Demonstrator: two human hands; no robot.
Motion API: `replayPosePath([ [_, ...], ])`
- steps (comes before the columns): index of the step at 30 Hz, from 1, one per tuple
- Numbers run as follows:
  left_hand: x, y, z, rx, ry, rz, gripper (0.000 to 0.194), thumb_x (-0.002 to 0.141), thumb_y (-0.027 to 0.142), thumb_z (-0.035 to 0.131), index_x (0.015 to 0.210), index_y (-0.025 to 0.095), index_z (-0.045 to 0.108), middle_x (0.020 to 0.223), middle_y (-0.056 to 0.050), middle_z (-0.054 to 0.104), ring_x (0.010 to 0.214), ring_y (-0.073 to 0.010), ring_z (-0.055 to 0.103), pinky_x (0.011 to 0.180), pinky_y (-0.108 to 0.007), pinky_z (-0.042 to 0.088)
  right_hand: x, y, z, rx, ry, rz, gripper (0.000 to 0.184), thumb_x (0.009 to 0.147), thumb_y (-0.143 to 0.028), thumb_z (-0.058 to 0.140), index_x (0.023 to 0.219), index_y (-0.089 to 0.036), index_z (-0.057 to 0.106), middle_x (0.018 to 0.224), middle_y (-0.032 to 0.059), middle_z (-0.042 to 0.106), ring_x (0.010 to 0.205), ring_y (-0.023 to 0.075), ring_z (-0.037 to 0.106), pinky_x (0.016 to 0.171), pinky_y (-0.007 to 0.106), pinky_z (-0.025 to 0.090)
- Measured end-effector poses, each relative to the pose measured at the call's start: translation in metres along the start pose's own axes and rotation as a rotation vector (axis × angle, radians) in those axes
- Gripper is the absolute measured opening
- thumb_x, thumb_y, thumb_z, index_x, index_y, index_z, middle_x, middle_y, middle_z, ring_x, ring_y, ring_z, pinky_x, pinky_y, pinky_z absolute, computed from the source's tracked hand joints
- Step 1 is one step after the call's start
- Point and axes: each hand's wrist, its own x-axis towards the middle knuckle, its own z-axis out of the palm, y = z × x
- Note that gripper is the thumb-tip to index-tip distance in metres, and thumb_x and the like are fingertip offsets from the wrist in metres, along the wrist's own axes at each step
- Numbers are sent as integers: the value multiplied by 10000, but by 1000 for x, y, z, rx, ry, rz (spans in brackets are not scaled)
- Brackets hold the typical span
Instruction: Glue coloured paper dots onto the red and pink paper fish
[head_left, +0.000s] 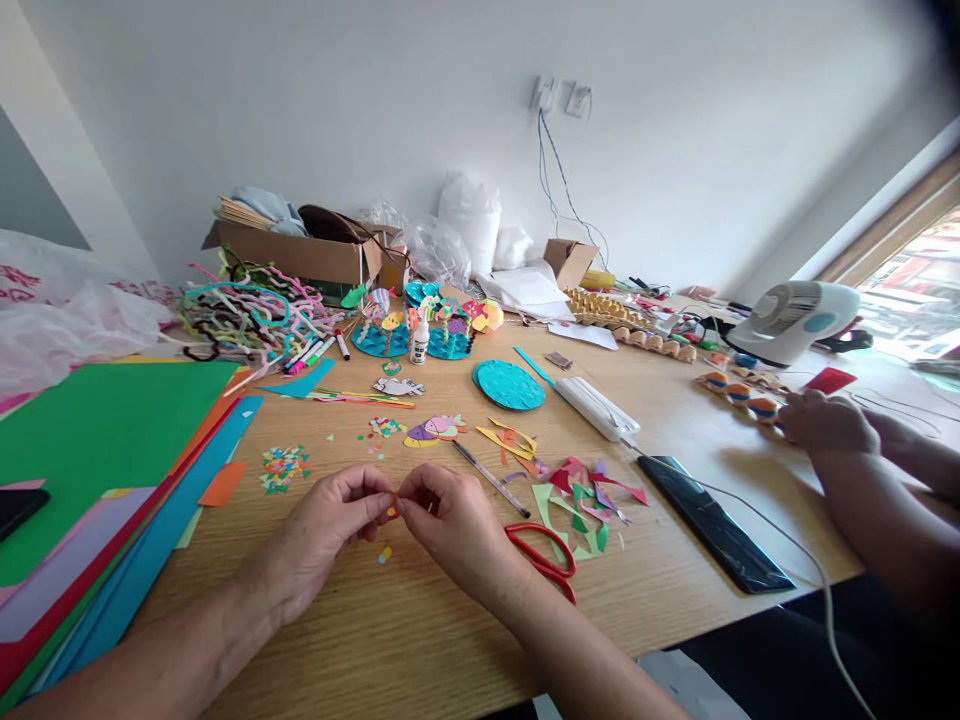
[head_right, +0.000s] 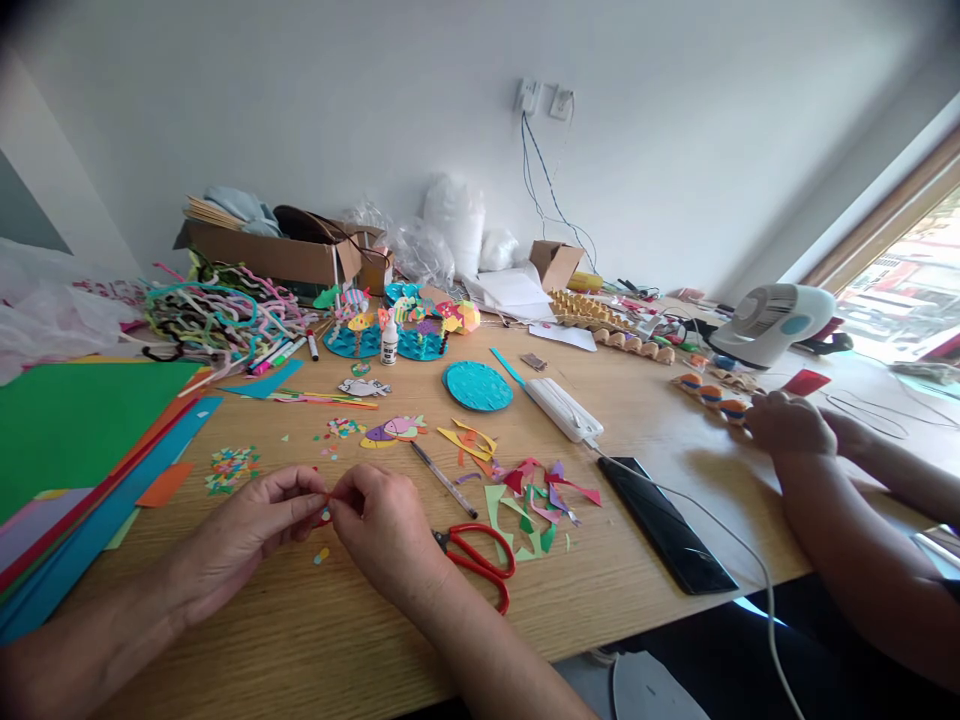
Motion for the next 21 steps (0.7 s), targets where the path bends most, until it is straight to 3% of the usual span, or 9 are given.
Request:
replayPosePath([
  [21, 4, -2, 1, 60, 66, 95, 173, 646, 337, 671, 636, 171, 623, 590, 9, 578, 572, -137, 511, 559, -253, 403, 2, -3, 4, -30, 34, 35, 123, 717, -93, 543, 659, -174, 616, 627, -7, 618, 586, 107, 522, 551, 199, 356],
])
